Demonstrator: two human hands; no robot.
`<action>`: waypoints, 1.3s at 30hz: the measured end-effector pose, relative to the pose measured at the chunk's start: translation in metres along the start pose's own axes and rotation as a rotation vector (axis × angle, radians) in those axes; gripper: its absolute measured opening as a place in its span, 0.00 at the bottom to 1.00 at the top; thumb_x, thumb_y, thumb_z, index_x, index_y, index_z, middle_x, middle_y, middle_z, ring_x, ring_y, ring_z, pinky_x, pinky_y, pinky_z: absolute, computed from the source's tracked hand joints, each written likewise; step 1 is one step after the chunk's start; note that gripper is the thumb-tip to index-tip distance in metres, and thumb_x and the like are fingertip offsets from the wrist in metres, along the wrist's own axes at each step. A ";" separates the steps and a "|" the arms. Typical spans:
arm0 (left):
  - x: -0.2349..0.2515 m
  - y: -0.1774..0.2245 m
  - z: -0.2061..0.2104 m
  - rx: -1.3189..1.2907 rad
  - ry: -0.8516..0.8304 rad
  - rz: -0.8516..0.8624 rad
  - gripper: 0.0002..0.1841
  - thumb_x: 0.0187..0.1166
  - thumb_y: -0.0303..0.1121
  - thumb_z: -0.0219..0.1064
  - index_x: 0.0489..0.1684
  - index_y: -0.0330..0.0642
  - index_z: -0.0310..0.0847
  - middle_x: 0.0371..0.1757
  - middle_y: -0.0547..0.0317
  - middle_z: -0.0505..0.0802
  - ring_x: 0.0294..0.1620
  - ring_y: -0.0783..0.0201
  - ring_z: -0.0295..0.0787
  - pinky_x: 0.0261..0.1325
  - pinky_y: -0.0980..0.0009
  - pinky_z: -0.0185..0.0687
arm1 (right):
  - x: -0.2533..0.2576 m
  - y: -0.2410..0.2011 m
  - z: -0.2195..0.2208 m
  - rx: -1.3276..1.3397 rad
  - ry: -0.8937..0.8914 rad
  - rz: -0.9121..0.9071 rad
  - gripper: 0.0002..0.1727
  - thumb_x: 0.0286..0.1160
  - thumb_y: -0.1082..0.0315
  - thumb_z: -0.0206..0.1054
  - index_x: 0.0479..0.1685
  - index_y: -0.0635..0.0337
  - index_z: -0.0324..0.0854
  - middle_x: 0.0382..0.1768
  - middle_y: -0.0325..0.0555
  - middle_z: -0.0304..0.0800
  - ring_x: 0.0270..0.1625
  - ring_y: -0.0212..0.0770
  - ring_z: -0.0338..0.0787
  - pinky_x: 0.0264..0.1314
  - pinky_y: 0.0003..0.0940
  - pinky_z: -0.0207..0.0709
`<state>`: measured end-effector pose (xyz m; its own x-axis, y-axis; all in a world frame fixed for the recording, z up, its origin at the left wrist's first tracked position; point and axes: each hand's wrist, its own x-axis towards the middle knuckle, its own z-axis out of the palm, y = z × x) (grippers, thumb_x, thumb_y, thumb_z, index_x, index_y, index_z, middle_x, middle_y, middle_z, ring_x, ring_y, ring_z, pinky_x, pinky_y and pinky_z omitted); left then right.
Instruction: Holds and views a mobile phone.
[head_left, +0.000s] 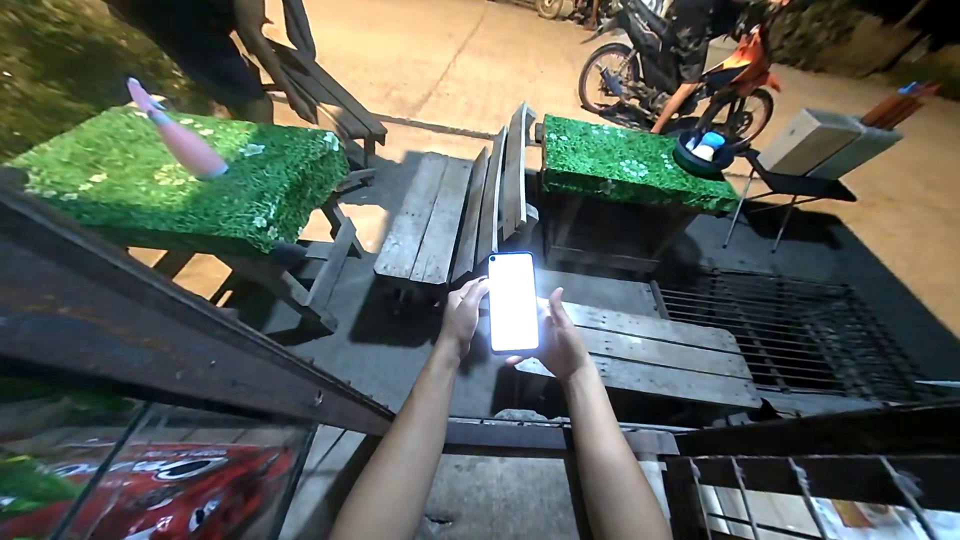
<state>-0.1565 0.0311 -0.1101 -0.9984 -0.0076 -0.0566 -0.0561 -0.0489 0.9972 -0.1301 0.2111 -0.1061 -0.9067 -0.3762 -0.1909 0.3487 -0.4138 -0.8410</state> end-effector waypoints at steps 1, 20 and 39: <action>0.000 -0.001 0.000 0.006 0.002 0.004 0.25 0.89 0.51 0.52 0.68 0.42 0.84 0.62 0.50 0.90 0.60 0.59 0.84 0.64 0.53 0.78 | 0.000 0.000 0.000 -0.004 -0.006 0.001 0.46 0.80 0.25 0.26 0.85 0.44 0.61 0.64 0.56 0.88 0.56 0.57 0.94 0.36 0.51 0.92; 0.002 0.006 0.004 0.006 0.060 -0.058 0.23 0.92 0.47 0.53 0.62 0.37 0.86 0.57 0.48 0.91 0.55 0.59 0.84 0.60 0.54 0.77 | 0.001 -0.002 0.002 -0.072 0.022 0.031 0.46 0.81 0.26 0.25 0.88 0.47 0.56 0.64 0.57 0.87 0.56 0.57 0.93 0.38 0.51 0.92; 0.001 0.001 0.002 0.020 0.039 0.010 0.21 0.92 0.44 0.53 0.62 0.37 0.86 0.60 0.49 0.90 0.55 0.61 0.85 0.58 0.57 0.79 | 0.000 0.001 0.001 -0.073 -0.009 0.006 0.47 0.79 0.24 0.30 0.87 0.48 0.58 0.64 0.57 0.87 0.55 0.57 0.94 0.36 0.49 0.92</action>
<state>-0.1572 0.0326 -0.1091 -0.9977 -0.0472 -0.0484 -0.0471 -0.0284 0.9985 -0.1294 0.2100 -0.1066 -0.9023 -0.3862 -0.1916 0.3354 -0.3497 -0.8748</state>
